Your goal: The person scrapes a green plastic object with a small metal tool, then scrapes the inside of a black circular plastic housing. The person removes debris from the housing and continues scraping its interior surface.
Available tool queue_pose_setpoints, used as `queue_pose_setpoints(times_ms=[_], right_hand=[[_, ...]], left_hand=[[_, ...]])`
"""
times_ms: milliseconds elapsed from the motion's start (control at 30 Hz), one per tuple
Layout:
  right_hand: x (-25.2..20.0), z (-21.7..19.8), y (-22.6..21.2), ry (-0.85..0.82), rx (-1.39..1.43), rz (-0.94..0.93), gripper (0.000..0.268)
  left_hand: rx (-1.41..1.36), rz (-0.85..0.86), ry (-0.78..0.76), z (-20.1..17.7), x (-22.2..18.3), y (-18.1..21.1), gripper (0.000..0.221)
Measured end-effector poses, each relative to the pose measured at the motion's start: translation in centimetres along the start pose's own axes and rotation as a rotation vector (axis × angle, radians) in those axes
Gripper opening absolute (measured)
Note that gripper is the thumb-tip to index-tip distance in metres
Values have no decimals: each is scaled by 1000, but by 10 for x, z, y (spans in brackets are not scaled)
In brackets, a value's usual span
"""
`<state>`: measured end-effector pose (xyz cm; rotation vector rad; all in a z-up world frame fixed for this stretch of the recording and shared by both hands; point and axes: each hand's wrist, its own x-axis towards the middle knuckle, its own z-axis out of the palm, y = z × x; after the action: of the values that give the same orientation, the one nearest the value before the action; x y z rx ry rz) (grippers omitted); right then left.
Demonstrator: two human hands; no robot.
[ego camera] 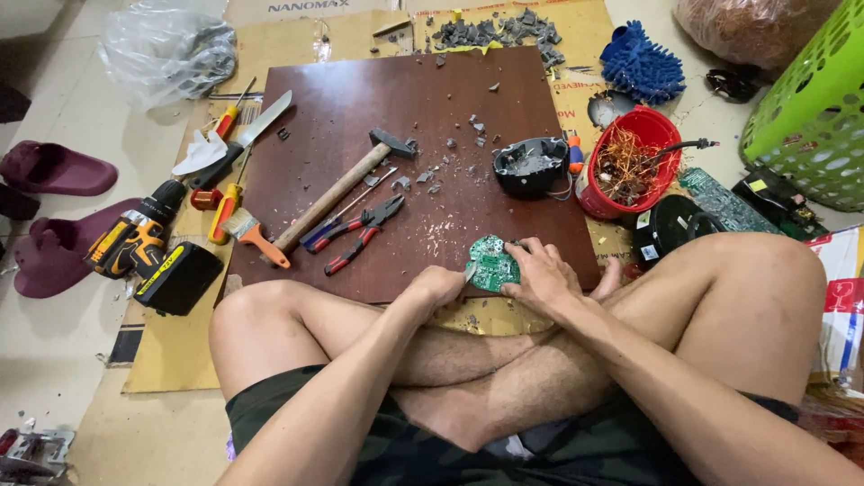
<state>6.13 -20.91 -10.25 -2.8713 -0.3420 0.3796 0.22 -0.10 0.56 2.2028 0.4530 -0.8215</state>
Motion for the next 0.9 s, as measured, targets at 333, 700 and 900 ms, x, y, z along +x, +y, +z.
queue_pose_setpoints(times_ms=[333, 700, 900], right_hand=[[-1, 0, -1, -13, -14, 23, 76], [1, 2, 2, -16, 5, 18, 78], [1, 1, 3, -14, -7, 5, 79]], left_hand=[[156, 7, -32, -1, 18, -9, 73], [295, 35, 87, -1, 14, -11, 58], [485, 184, 183, -10, -3, -5, 54]])
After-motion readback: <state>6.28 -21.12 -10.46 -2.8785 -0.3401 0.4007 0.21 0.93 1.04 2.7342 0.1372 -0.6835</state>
